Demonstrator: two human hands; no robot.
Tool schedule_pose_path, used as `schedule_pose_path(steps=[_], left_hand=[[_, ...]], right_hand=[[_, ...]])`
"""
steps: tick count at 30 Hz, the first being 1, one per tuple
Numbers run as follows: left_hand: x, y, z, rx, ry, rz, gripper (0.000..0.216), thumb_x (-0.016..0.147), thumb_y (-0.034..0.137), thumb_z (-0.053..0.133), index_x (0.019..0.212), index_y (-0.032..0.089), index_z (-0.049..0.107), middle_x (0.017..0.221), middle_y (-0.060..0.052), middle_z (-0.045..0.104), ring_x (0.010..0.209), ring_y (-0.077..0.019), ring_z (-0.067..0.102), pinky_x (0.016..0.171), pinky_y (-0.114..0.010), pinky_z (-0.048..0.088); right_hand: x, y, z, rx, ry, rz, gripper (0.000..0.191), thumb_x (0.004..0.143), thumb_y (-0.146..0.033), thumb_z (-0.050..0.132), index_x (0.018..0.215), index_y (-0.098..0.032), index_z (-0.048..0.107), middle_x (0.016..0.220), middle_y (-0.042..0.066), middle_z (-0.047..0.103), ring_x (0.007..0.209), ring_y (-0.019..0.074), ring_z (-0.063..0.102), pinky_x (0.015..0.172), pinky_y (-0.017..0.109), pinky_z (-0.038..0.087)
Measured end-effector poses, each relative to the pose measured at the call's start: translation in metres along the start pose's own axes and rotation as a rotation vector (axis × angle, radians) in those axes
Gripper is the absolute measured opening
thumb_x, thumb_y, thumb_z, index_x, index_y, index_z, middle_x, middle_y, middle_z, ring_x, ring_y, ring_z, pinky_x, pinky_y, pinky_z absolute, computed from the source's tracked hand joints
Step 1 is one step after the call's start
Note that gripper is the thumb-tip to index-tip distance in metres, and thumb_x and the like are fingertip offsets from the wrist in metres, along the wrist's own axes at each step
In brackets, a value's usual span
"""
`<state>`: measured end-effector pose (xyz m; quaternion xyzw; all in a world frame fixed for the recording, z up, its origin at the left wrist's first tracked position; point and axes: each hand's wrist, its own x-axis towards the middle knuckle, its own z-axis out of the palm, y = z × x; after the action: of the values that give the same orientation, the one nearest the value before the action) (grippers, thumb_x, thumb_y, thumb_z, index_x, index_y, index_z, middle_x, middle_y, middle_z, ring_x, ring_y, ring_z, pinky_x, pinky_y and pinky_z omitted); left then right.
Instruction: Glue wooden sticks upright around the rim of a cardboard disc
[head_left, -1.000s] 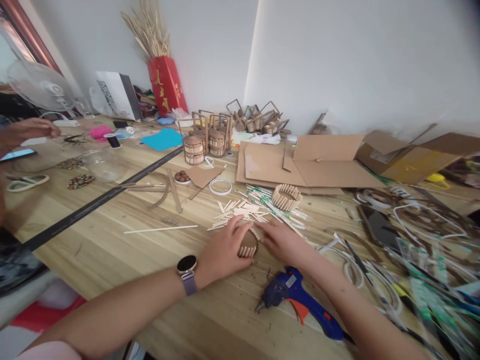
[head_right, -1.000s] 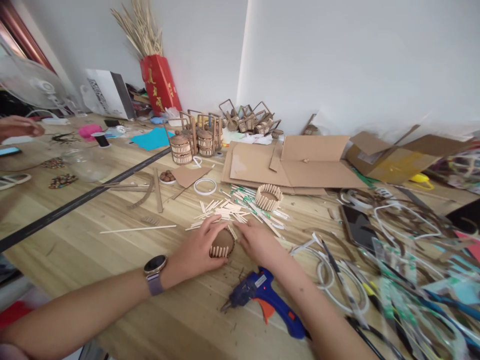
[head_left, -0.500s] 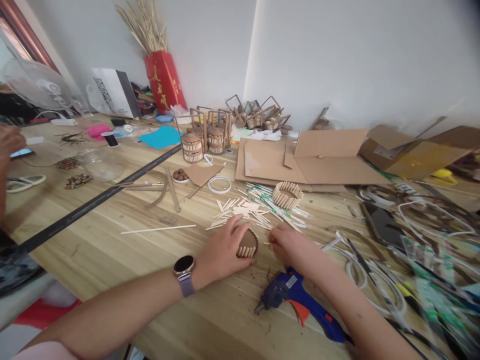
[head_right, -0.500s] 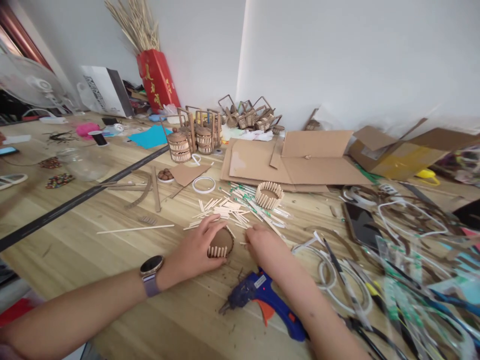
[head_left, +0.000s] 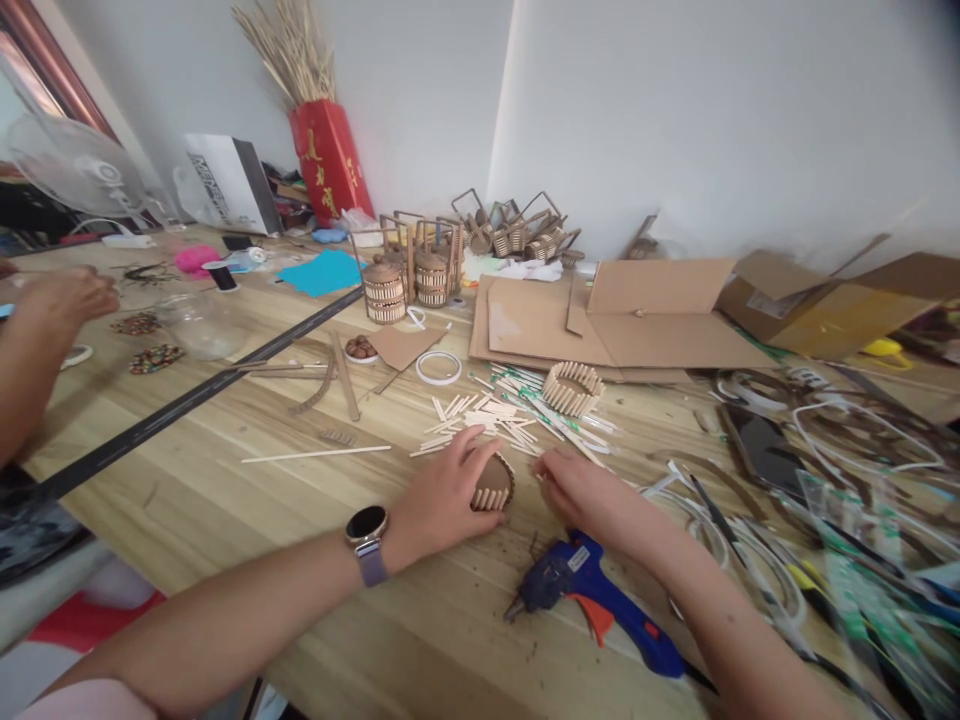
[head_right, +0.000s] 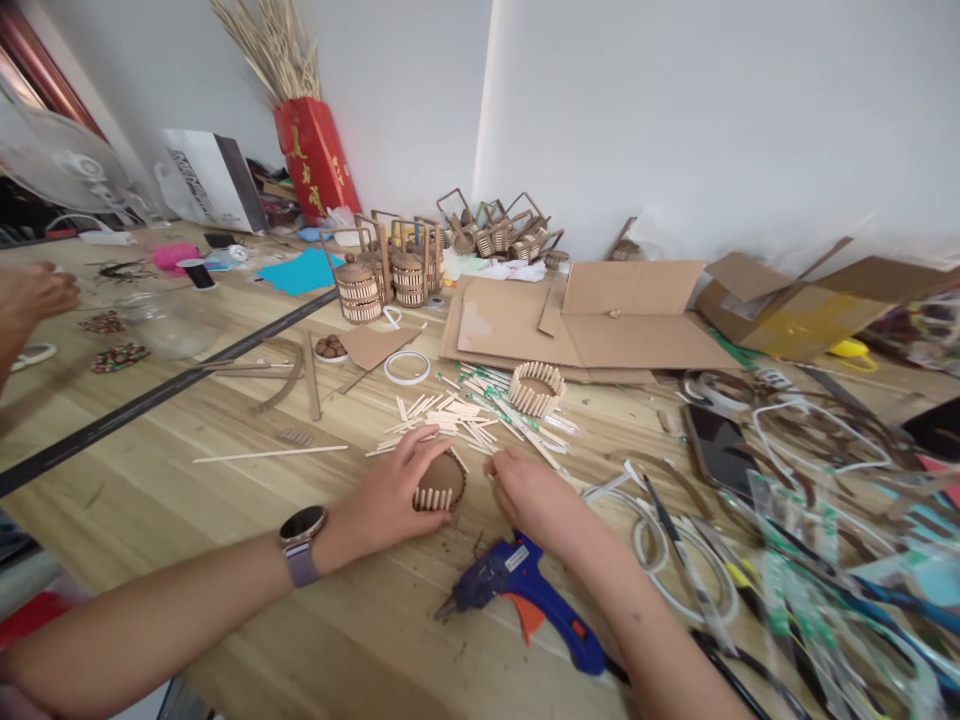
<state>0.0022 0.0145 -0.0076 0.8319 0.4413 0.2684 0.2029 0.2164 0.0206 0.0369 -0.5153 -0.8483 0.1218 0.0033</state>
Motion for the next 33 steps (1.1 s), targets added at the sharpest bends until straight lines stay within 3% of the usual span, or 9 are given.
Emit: schedule_pose_path(steps=[9,17,33], left_hand=[[0.000,0.000,-0.001,0.026,-0.014,-0.012,0.080,0.071,0.024,0.079,0.139,0.024,0.037,0.150,-0.015,0.032,0.138,-0.0320,0.038,0.111,-0.049,0.039],[0.000,-0.002,0.003,0.001,0.007,0.008,0.079,0.072,0.022,0.077,0.140,0.026,0.037,0.150,-0.013,0.032,0.137,-0.0322,0.038,0.110,-0.050,0.040],[0.000,-0.002,0.001,0.013,-0.018,0.000,0.078,0.071,0.022,0.077,0.138,0.025,0.037,0.150,-0.015,0.032,0.139,-0.0320,0.036,0.111,-0.050,0.039]], right_hand=[[-0.001,0.007,-0.011,0.115,0.053,-0.006,0.015,0.086,-0.014,0.042,0.080,-0.020,0.053,0.072,0.001,0.059,0.063,0.0140,0.052,0.059,0.023,0.039],[-0.002,-0.015,-0.004,0.502,-0.022,-0.063,0.009,0.076,-0.013,0.048,0.077,-0.020,0.053,0.061,-0.006,0.049,0.056,0.0109,0.042,0.053,0.021,0.031],[0.005,-0.021,0.012,0.498,0.037,-0.062,0.007,0.079,-0.014,0.053,0.077,-0.021,0.051,0.063,-0.005,0.056,0.057,0.0118,0.049,0.054,0.021,0.034]])
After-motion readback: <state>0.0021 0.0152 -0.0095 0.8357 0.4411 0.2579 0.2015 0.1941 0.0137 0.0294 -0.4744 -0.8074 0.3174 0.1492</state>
